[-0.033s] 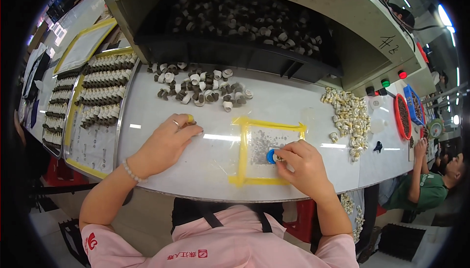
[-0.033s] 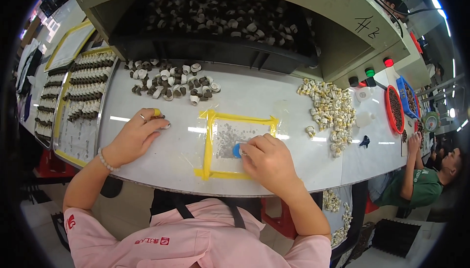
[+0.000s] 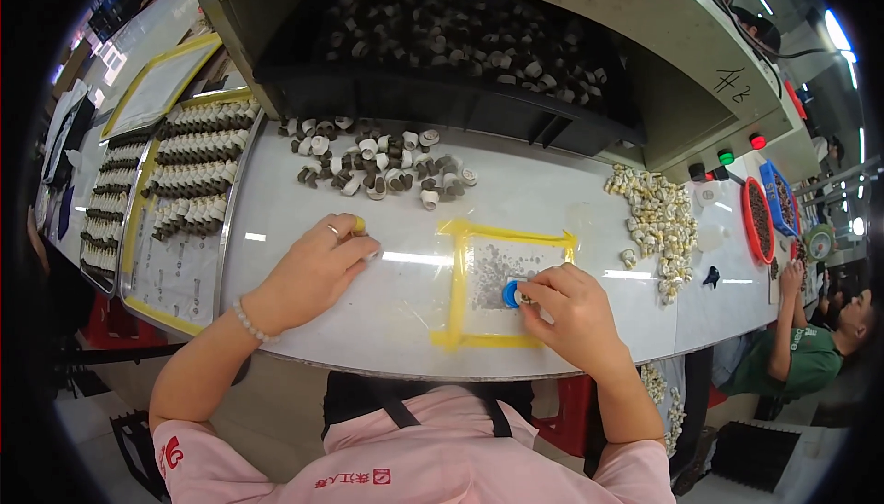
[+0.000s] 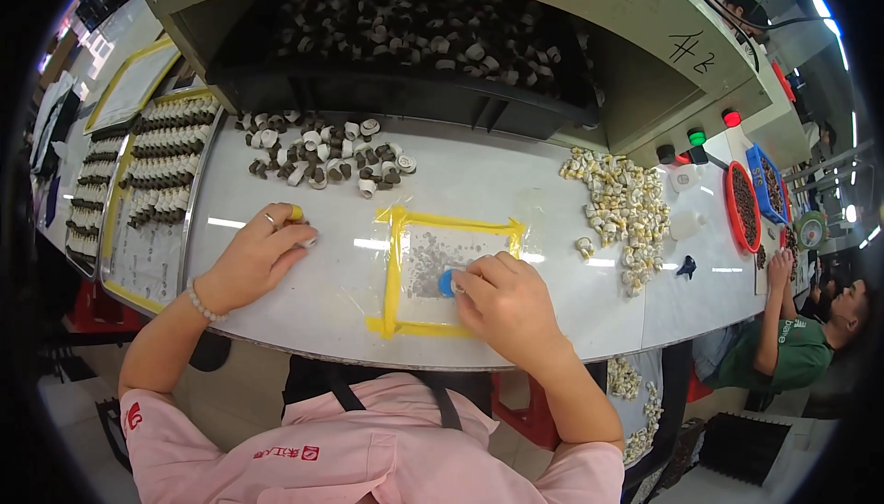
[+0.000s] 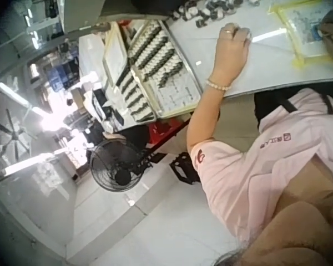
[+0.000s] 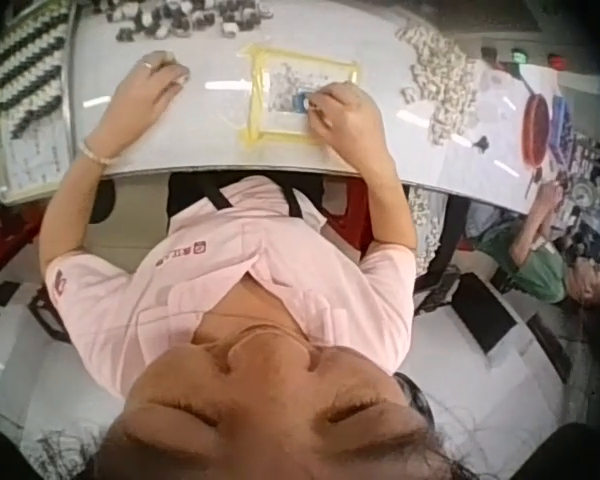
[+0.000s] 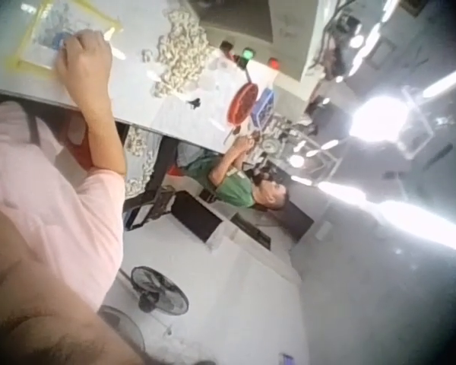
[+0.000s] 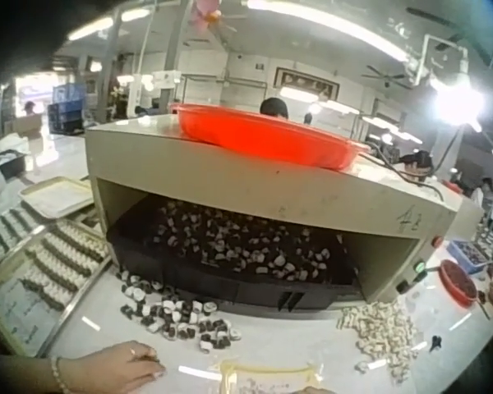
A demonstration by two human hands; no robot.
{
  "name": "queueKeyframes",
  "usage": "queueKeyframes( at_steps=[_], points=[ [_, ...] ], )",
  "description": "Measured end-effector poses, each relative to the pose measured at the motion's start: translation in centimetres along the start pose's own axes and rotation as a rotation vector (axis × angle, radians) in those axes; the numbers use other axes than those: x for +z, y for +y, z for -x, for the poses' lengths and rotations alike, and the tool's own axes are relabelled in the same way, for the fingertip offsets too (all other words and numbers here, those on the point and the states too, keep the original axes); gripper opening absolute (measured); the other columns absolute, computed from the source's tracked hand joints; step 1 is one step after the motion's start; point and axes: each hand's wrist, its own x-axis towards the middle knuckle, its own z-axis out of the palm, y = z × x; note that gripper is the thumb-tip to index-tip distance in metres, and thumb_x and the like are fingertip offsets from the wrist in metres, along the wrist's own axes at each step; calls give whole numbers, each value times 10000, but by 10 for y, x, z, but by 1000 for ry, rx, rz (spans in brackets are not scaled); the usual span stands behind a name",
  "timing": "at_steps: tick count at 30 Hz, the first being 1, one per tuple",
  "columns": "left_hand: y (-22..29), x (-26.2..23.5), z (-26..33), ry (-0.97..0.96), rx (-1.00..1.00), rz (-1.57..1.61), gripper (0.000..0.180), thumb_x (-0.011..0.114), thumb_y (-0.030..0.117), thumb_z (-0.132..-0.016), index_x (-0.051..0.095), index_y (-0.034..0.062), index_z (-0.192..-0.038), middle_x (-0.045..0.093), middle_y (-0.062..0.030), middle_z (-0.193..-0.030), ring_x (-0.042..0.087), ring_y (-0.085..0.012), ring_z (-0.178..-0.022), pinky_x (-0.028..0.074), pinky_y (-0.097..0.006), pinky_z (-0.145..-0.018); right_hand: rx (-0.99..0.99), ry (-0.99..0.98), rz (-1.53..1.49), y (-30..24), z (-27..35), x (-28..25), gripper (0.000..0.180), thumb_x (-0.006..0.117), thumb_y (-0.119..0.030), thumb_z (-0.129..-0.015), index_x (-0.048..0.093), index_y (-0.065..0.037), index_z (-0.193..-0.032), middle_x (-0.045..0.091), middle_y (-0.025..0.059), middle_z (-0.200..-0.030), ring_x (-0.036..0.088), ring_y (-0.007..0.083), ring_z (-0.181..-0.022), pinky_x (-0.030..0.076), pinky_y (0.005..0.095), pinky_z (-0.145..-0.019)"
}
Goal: The person assembles and organizes small plastic or rubber cylindrical components by hand, taking them from a component bin and arranging them on a workstation sorting tray.
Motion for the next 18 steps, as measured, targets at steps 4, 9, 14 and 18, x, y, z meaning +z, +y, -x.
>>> queueKeyframes(
  at_steps=[4, 9, 14, 18],
  points=[
    [4, 3, 2, -86, -197, 132, 263, 705, 88, -746, 602, 22, -980, 476, -123, -1000, 521, -273, -872, 456, -329, -775, -37, -60, 130, -6, -4, -2, 160, 679, -64, -659, 650, -65, -816, 566, 26, -758, 557, 200, -711, 466, 327, -627],
    [9, 7, 4, -8, -228, 151, 270, 716, 113, -748, 609, 20, -977, 477, -127, -1031, 523, -269, -895, 454, -324, -780, -39, -63, 149, -9, -6, -3, 147, 679, -64, -662, 651, -62, -806, 560, 29, -750, 555, 202, -704, 465, 322, -626],
    [8, 3, 10, -15, -240, 204, 289, 702, 76, -755, 607, 5, -1018, 499, -139, -1077, 535, -287, -933, 455, -313, -813, -10, 0, 80, -3, -1, 2, 164, 677, -51, -663, 659, -49, -825, 580, 43, -773, 568, 216, -697, 473, 334, -619],
    [18, 4, 10, -11, -347, 308, 302, 673, 44, -783, 594, -22, -1067, 541, -127, -1029, 556, -243, -916, 459, -293, -802, 107, 114, -143, 3, 7, 10, 221, 675, -1, -668, 667, -19, -888, 613, 85, -841, 595, 234, -720, 495, 326, -644]
  ],
)
